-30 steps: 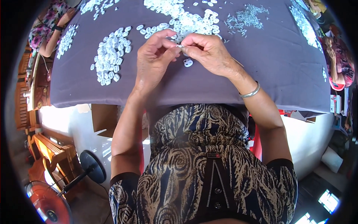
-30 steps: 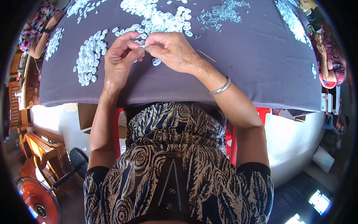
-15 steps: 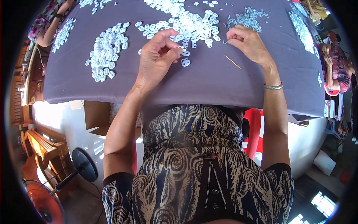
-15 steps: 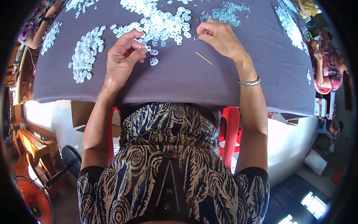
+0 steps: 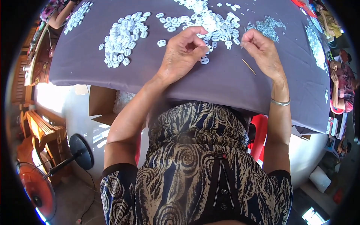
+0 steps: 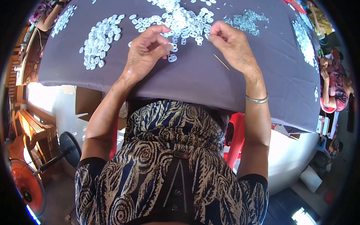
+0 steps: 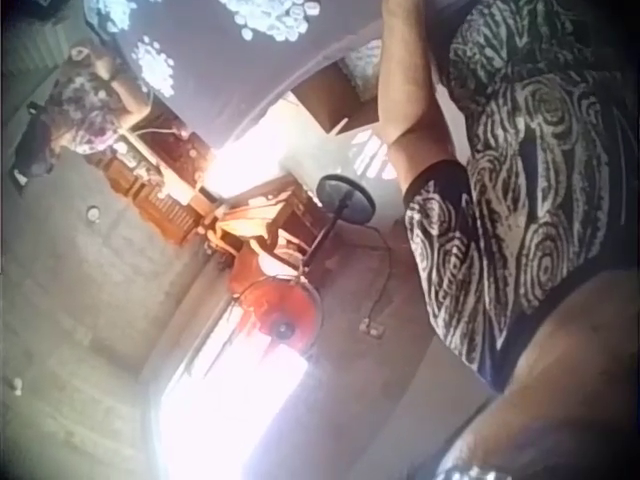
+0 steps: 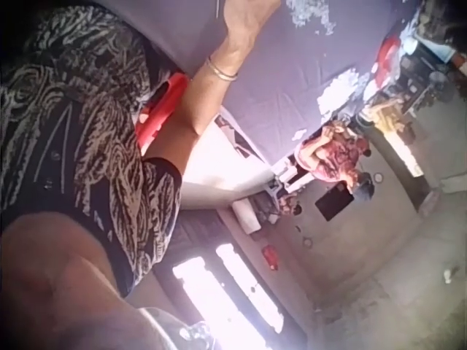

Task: Manually assembling small black seals onto white plastic components at a workshop table.

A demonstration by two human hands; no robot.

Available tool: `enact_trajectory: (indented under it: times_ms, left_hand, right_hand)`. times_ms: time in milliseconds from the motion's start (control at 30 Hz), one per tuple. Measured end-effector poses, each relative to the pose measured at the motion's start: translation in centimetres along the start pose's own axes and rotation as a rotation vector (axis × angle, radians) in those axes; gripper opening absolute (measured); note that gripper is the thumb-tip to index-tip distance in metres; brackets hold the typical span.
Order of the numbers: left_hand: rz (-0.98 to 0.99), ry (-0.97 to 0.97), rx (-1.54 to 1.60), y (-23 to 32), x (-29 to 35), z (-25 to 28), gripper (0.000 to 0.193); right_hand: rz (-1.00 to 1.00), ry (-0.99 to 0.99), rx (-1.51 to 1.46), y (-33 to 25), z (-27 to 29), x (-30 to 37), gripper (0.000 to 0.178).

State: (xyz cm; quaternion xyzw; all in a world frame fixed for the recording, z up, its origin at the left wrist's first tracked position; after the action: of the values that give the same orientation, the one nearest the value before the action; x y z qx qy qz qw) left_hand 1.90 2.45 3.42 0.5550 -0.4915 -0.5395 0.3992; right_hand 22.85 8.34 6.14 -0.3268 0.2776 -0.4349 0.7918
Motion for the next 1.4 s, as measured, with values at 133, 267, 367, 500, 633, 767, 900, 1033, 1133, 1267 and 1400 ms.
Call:
enact_trajectory:
  times_ms: [133, 267, 367, 500, 633, 767, 900, 1033, 1133, 1267, 1400]
  left_hand:
    - [-0.023, 0.001, 0.051, -0.1, 0.1, 0.1, 0.031]
    - [-0.02, 0.003, 0.025, 0.0, 0.0, 0.1, 0.032]
    - [-0.048, 0.004, -0.011, -0.4, -0.2, 0.3, 0.034]
    - [-0.053, 0.019, -0.026, -0.8, -0.1, 0.3, 0.034]
    - [-0.046, 0.035, -0.06, -0.5, 0.0, 0.0, 0.028]
    - [-0.07, 0.043, -0.064, -0.5, 0.0, 0.0, 0.028]
    - [-0.085, 0.044, -0.053, -0.7, 0.0, 0.1, 0.028]
    - [-0.081, 0.03, -0.078, -0.6, 0.0, 0.0, 0.028]
    - [-0.075, 0.034, -0.062, -0.7, 0.0, -0.1, 0.028]
    - [-0.077, 0.048, -0.084, -0.8, 0.1, 0.0, 0.027]
    - [-0.057, 0.06, -0.106, -0.9, 0.2, -0.2, 0.026]
  right_hand:
    - [0.023, -0.091, -0.133, -4.4, -3.1, -0.4, 0.012]
    - [0.105, -0.08, -0.077, -4.3, -4.6, -1.6, 0.012]
    - [0.052, -0.059, -0.334, -3.4, -5.5, -2.0, 0.011]
    - [-0.03, -0.059, -0.437, -2.1, -6.4, -1.7, 0.011]
    - [-0.087, -0.055, -0.486, -1.8, -6.7, -1.7, 0.014]
    - [-0.101, -0.071, -0.481, -1.9, -6.7, -1.6, 0.015]
    - [-0.132, -0.056, -0.518, -2.0, -6.7, -1.6, 0.013]
    - [-0.112, -0.062, -0.465, -2.0, -6.7, -1.5, 0.013]
    - [-0.084, -0.069, -0.412, -2.2, -6.6, -1.4, 0.013]
    - [-0.023, -0.079, -0.281, -2.8, -6.5, -1.3, 0.013]
    - [0.019, -0.072, -0.199, -2.8, -6.4, -1.2, 0.013]
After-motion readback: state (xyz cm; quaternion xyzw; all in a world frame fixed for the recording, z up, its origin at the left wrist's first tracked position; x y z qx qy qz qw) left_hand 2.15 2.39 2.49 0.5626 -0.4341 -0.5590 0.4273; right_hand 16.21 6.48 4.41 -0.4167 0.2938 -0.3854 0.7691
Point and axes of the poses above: each hand's wrist, its own x-axis away from the middle knuckle, its own z-axis out of the back of the hand, y = z × x, the point moved 5 cm from there along -x, towards the middle knuckle, and after that the axes turned 6 degrees about x, right-handed, at the moved point
